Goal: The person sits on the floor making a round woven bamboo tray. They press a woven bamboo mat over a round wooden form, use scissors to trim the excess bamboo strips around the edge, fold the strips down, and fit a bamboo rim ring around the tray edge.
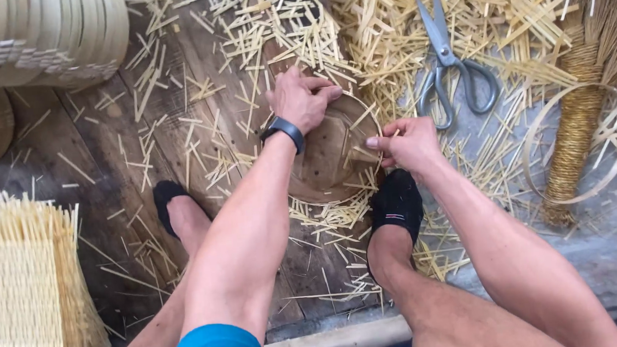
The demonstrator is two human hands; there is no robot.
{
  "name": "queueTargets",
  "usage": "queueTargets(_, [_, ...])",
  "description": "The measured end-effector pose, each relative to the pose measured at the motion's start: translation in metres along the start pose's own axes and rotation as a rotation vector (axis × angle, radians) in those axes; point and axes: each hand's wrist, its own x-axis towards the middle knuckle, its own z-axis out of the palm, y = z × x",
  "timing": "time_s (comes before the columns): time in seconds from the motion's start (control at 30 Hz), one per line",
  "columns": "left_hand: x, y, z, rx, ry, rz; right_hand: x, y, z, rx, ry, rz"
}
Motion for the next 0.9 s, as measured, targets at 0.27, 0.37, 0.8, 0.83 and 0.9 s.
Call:
queueTargets(0.27, [-0.055,-0.119,-0.024,-0.335,0.034,-0.389,-0.016,0.011,-0.008,-0.302,0.014,-0.253])
queueTargets(0.37, [-0.063,-0.146,-0.013,-0.697,-0.059,-0.468,-0.015,0.009,-0.006,-0.175,-0.002,-0.098])
queueTargets(0.8, [-0.141,-0.105,-0.005,-1.494,-0.056,-0.706,-0.036,0.018,0.002,0.441,-0.297,-0.04])
queueTargets(0.83, [-0.156,-0.098,0.012,-1.588,-0.112,-0.696,-0.034,0.024,0.009,0.346,-0.238,-0.022])
queueTargets(0.9, [-0.177,-0.086,0.04,-1.692,-0.184,-0.715,-0.026,0.035,0.018,0.236,-0.169,0.025])
